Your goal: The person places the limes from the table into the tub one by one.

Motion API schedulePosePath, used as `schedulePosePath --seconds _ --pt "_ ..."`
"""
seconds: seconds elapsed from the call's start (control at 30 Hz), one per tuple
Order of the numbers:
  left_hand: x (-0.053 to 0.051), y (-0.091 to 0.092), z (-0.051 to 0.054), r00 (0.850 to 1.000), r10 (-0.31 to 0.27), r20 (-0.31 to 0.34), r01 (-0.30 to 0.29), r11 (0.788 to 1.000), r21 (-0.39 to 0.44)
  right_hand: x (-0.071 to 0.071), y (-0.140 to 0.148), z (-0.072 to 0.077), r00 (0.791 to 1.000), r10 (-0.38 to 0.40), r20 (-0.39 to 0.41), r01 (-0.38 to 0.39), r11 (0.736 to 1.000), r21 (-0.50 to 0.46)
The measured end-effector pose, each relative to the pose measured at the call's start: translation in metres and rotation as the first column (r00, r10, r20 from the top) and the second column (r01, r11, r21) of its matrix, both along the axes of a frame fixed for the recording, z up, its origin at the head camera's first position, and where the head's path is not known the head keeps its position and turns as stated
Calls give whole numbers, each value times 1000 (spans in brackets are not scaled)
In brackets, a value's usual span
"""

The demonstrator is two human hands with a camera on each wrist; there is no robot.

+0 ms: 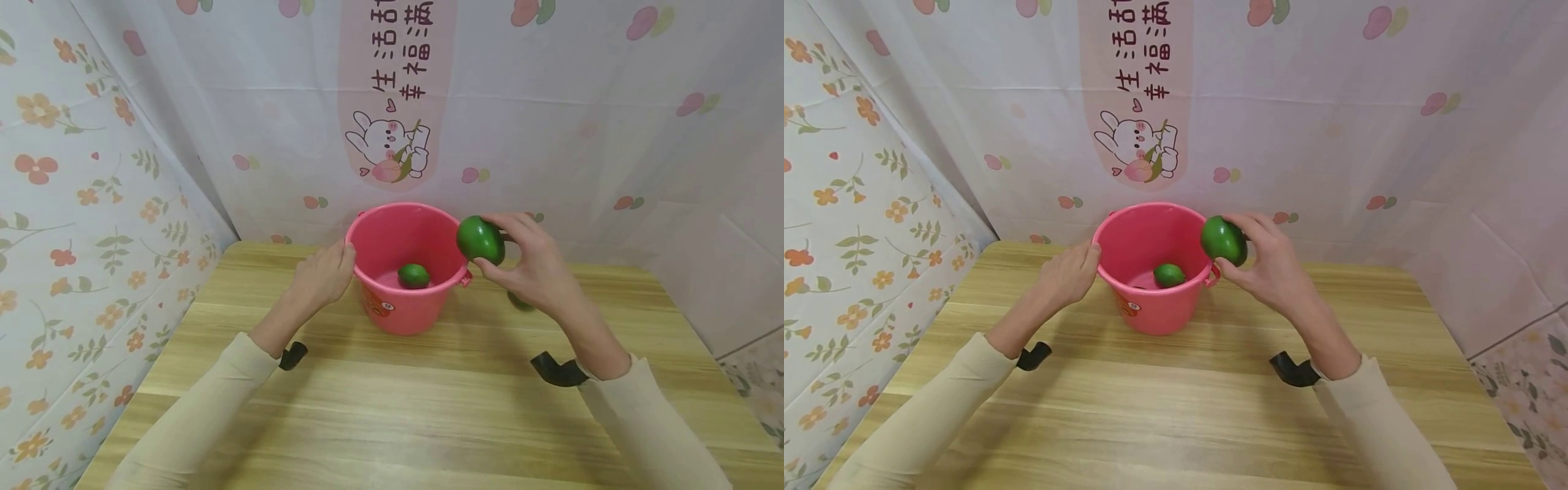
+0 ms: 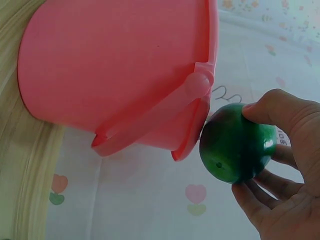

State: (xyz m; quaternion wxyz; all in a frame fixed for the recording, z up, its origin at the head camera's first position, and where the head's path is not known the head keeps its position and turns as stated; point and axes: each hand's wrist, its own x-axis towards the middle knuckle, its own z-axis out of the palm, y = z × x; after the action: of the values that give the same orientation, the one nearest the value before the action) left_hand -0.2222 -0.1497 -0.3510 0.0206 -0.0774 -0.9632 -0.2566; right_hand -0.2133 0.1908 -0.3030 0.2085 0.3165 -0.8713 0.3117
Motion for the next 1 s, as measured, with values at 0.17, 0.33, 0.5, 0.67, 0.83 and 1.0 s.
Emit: schedulePosePath --seconds 0.17,0.33,0.5,0.67,0.83,1.0 --pt "-1 0 0 1000 2 0 -2 1000 -9 1 -6 3 1000 8 14 -8 1000 -9" --pt "-1 0 -1 1000 2 -3 -2 1000 -11 0 -12 5 999 10 36 -10 1000 -11" --pt "-1 -1 -1 1000 -1 1 1 1000 -8 -2 -19 5 999 31 45 -30 999 -25" --pt "-1 -1 -1 1000 -4 -3 4 1000 -11 -5 -26 5 997 55 55 -53 998 -34" --pt "-1 -1 0 1000 -3 1 3 1000 -15 -7 -29 5 996 68 56 -66 997 -34" --pt "-1 0 0 1000 -4 2 4 1000 -20 -10 -34 4 995 74 63 -73 997 -25"
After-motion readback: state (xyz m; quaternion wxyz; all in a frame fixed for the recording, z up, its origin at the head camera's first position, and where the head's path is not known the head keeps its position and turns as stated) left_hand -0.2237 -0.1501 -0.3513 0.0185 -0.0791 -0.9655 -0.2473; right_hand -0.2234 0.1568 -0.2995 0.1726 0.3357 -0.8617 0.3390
